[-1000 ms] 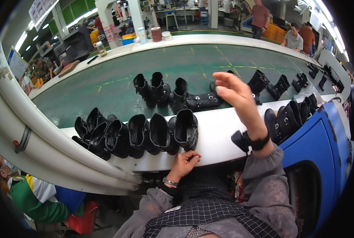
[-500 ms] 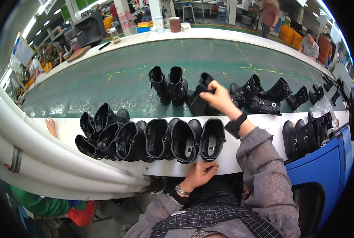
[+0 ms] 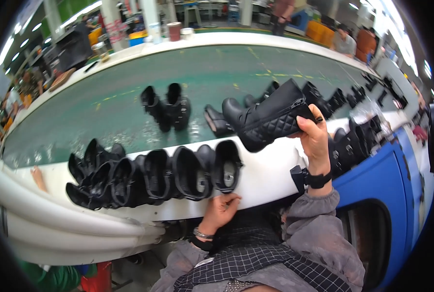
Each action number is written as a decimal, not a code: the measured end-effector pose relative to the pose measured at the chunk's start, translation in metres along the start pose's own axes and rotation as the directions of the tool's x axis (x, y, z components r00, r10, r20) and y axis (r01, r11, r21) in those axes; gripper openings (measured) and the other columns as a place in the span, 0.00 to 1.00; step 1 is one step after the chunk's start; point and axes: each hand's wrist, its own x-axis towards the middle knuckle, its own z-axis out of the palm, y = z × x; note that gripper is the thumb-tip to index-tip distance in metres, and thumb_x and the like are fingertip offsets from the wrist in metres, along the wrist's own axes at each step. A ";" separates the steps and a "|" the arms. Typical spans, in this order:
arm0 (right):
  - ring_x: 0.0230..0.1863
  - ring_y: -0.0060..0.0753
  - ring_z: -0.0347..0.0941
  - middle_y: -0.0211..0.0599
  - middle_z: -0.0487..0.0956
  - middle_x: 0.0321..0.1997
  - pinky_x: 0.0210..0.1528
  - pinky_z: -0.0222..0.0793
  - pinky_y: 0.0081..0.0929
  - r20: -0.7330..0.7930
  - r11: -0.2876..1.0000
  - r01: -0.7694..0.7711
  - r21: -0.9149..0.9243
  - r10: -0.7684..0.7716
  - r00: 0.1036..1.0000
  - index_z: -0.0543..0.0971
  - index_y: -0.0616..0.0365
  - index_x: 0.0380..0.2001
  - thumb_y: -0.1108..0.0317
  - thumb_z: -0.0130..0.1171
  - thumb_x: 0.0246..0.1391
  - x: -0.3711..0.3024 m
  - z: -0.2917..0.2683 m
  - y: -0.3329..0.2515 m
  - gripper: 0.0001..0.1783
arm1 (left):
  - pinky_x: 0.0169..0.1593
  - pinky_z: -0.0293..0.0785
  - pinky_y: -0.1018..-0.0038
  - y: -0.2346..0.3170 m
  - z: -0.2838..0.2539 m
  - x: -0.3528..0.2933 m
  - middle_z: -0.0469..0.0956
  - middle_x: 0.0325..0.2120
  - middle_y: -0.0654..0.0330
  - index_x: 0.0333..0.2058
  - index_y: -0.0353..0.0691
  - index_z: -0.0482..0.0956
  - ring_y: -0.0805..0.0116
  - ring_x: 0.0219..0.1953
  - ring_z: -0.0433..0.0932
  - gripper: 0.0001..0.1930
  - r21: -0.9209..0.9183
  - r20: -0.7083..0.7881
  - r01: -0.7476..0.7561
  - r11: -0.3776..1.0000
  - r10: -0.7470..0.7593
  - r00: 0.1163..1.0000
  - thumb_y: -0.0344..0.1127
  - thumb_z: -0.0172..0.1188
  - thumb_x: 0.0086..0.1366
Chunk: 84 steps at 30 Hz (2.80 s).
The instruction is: Inspecting and pairing boots on a factory production line.
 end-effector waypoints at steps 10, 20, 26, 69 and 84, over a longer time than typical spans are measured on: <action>0.29 0.25 0.78 0.34 0.78 0.34 0.25 0.81 0.25 -0.298 0.989 -0.133 0.063 0.146 0.943 0.70 0.55 0.36 0.74 0.62 0.50 -0.118 -0.054 0.017 0.12 | 0.36 0.73 0.80 0.008 0.008 -0.006 0.81 0.25 0.59 0.32 0.31 0.80 0.74 0.29 0.80 0.06 -0.021 -0.207 0.000 1.000 -0.004 0.978 0.27 0.57 0.62; 0.42 0.25 0.75 0.33 0.75 0.44 0.38 0.77 0.25 -0.343 0.978 -0.157 0.135 0.195 0.919 0.64 0.58 0.56 0.73 0.63 0.48 -0.135 -0.071 0.025 0.31 | 0.38 0.73 0.80 0.017 0.018 -0.036 0.80 0.28 0.60 0.34 0.31 0.77 0.75 0.31 0.79 0.05 -0.014 -0.358 0.033 0.999 -0.036 0.933 0.27 0.56 0.62; 0.39 0.28 0.77 0.34 0.77 0.42 0.27 0.77 0.23 -0.295 0.916 -0.398 -0.044 0.369 0.881 0.71 0.60 0.52 0.65 0.65 0.47 -0.142 -0.056 0.058 0.28 | 0.36 0.72 0.80 0.017 0.018 -0.031 0.79 0.29 0.60 0.35 0.32 0.76 0.77 0.30 0.77 0.06 0.045 -0.378 0.033 0.998 -0.014 0.926 0.28 0.58 0.61; 0.45 0.42 0.79 0.45 0.80 0.45 0.46 0.80 0.39 -0.217 0.824 -0.166 0.542 0.328 0.920 0.76 0.67 0.47 0.67 0.54 0.53 -0.178 -0.067 0.081 0.20 | 0.37 0.80 0.78 0.057 0.077 0.040 0.76 0.41 0.64 0.50 0.44 0.71 0.72 0.41 0.78 0.17 -0.581 -0.512 -0.103 0.808 -0.264 0.817 0.31 0.59 0.62; 0.49 0.44 0.77 0.48 0.78 0.49 0.52 0.75 0.42 -0.131 0.732 -0.126 0.669 0.282 0.950 0.77 0.68 0.46 0.64 0.49 0.58 -0.177 -0.065 0.073 0.19 | 0.35 0.75 0.76 0.067 0.094 0.045 0.77 0.39 0.64 0.46 0.44 0.73 0.71 0.38 0.78 0.13 -0.646 -0.460 -0.156 0.747 -0.217 0.861 0.36 0.58 0.64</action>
